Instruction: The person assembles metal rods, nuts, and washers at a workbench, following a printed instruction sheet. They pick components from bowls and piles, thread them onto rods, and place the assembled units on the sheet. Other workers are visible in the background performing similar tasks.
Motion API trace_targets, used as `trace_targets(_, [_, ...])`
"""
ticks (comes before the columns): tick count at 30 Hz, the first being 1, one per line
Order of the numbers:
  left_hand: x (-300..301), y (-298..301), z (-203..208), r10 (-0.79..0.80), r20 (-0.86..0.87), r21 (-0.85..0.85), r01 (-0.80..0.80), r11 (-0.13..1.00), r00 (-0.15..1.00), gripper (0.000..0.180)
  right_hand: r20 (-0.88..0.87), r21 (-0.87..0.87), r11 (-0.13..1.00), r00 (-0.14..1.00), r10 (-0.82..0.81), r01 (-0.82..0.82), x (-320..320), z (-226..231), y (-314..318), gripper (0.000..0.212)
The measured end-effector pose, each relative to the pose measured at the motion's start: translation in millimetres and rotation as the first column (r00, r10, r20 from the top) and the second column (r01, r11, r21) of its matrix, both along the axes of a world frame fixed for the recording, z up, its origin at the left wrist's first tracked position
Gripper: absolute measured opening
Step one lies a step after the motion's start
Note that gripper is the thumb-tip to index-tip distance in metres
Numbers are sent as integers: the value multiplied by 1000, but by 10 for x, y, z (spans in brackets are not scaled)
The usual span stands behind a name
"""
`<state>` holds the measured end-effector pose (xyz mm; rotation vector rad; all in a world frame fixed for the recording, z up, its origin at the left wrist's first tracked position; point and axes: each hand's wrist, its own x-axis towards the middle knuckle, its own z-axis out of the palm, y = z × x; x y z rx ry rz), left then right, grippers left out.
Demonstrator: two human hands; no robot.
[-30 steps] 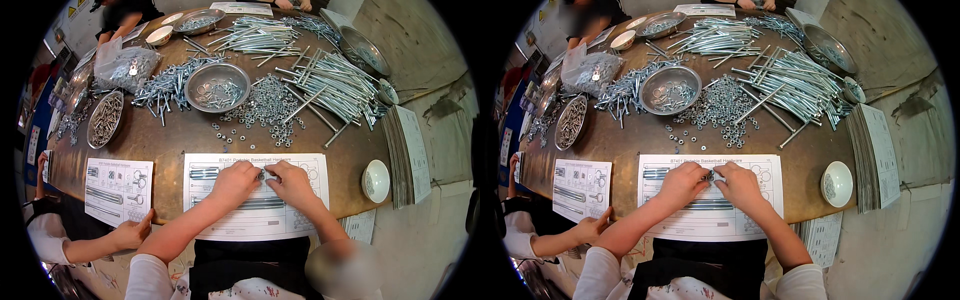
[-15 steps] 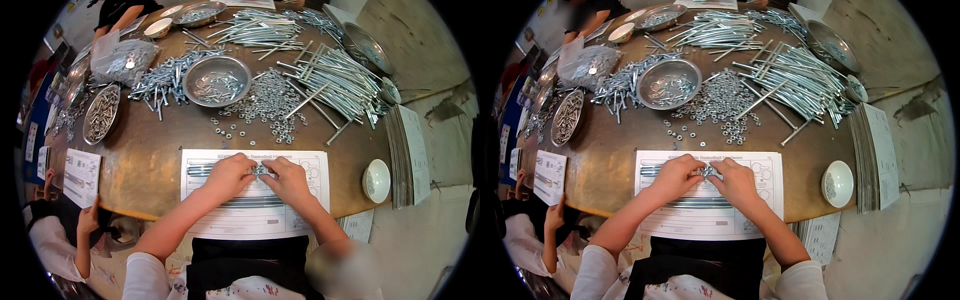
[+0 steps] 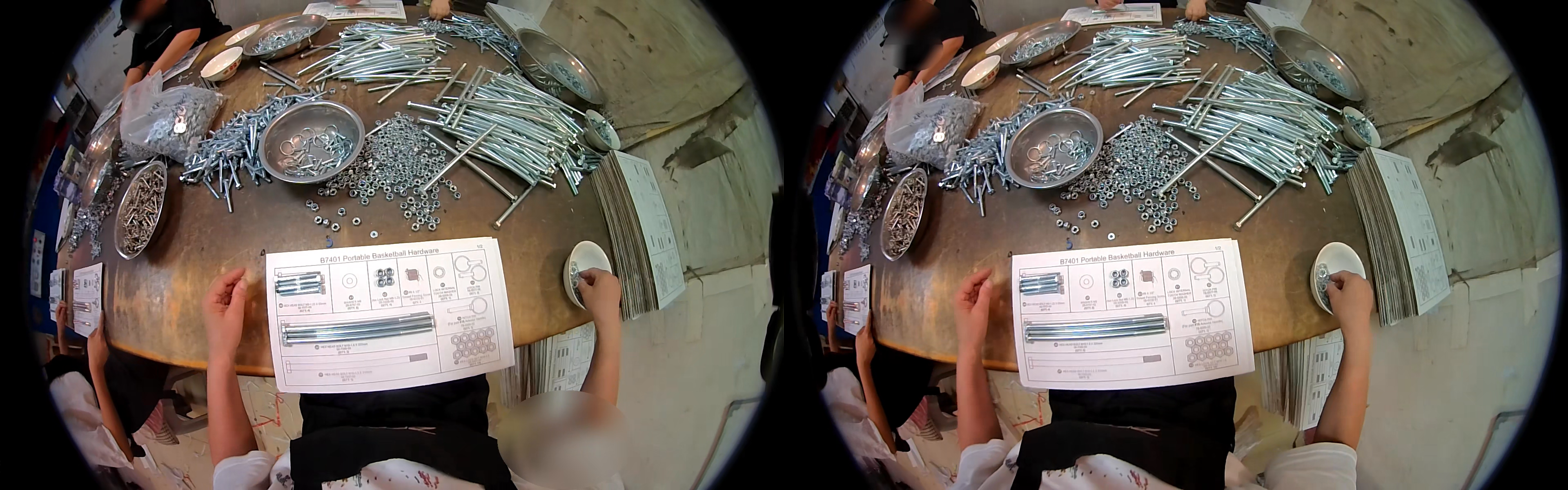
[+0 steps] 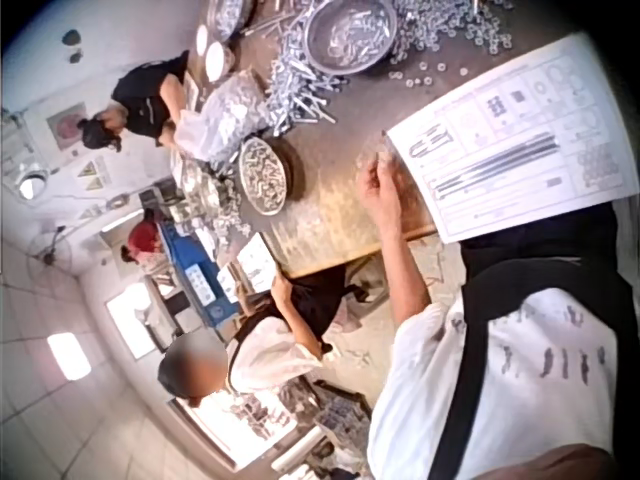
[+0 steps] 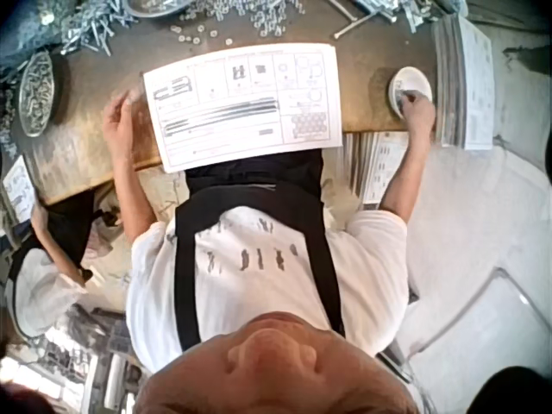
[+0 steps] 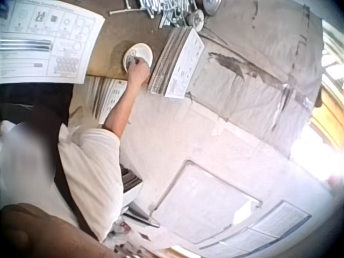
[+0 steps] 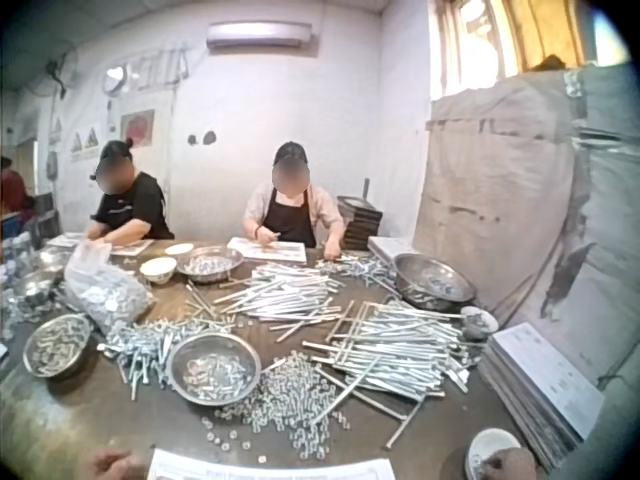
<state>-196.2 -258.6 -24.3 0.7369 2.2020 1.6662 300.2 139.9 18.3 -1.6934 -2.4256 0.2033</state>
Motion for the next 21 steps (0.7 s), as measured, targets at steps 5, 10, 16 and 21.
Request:
trace_targets(5, [-132,-231,-330,30,-326,-88,-61,994,945,18,16,47,999,1000,1,-1,-39,27,-33,12])
trace_targets(10, [-109,-280,-353,21,-201,-84,-39,996,979,15,-125,-2,999,991,-36,37,-151,-10,-50,18])
trace_targets(16, [-71,-257,-335,-11,-307,-98,-20,995,952,15,-196,55,993,977,-89,101,-121,50,-110,11])
trace_targets(21, [33,-212,-126,8,-318,-166,-64,984,948,13,-496,135,985,868,-22,103,-270,110,-188,10])
